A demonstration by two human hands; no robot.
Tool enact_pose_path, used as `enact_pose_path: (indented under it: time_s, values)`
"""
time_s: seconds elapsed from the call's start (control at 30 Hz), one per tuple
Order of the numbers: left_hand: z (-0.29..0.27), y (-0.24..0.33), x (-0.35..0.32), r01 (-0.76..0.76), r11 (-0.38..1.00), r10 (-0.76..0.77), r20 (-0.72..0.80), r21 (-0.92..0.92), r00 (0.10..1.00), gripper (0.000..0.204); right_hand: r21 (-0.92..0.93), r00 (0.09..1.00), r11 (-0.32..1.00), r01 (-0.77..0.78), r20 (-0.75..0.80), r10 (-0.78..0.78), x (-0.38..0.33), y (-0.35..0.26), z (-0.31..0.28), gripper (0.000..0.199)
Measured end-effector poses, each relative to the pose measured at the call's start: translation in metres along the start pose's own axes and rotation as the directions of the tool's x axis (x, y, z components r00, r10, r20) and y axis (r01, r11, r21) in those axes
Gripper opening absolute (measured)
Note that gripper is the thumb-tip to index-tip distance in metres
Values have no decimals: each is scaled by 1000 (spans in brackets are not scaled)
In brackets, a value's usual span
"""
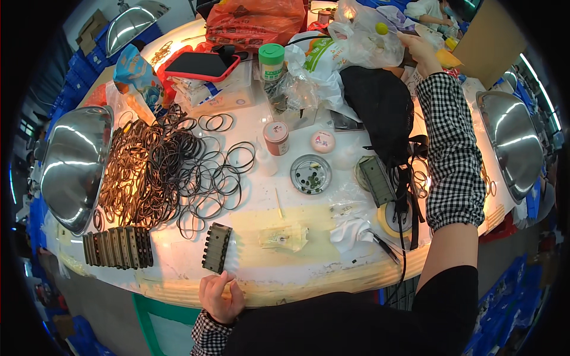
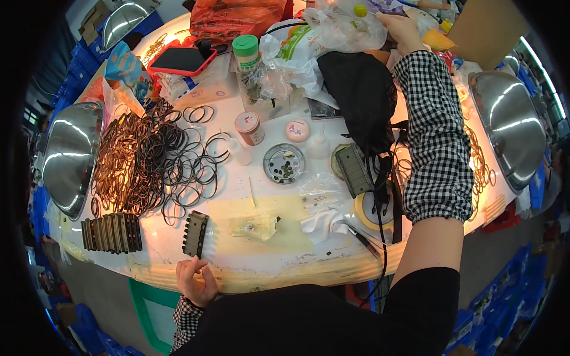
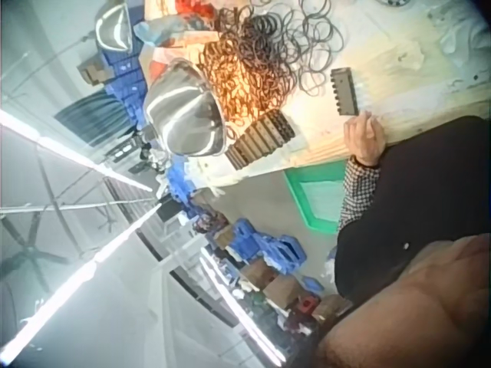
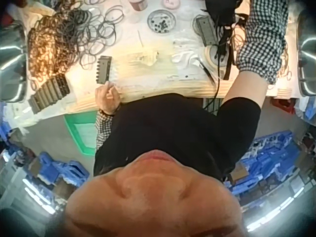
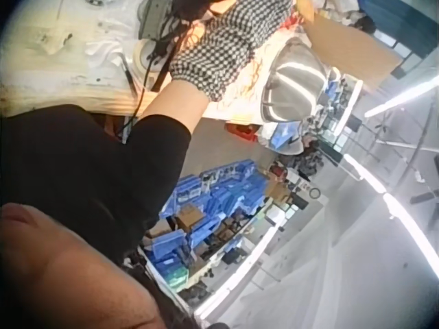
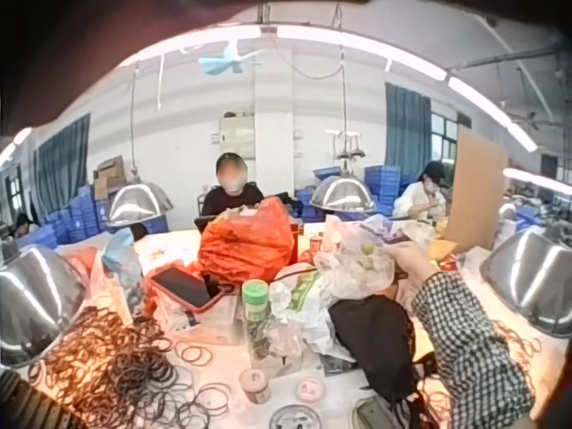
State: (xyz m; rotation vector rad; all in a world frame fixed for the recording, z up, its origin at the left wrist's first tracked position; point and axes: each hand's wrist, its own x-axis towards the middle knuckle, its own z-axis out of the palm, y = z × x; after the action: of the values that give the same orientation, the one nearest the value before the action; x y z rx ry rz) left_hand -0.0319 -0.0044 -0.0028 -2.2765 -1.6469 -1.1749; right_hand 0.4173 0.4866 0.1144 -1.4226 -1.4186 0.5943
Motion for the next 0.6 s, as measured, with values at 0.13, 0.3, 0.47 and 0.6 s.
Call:
enact_pose_path:
  time_s: [0.13,0.3,0.47,0.6]
  values:
    - [5,-1,-1,-20,999,18,-55,-40,998,43,410,983,911,-53,181,-24,-41,-42,-5,23]
    - [5,-1,-1,-28,999,24,-100,-41,995,44,665,799,710,-230,546,-252,-144,-104,13,19]
    - [3,-1,-6,-11,999,6,-108,-46,994,47,606,594,722,-334,730,-338,-277,-169,29,22]
    - [3,-1,-8,-7,998,-1,-134,-58,991,46,455,236,764,-458,891,-389,-325,-192,15,22]
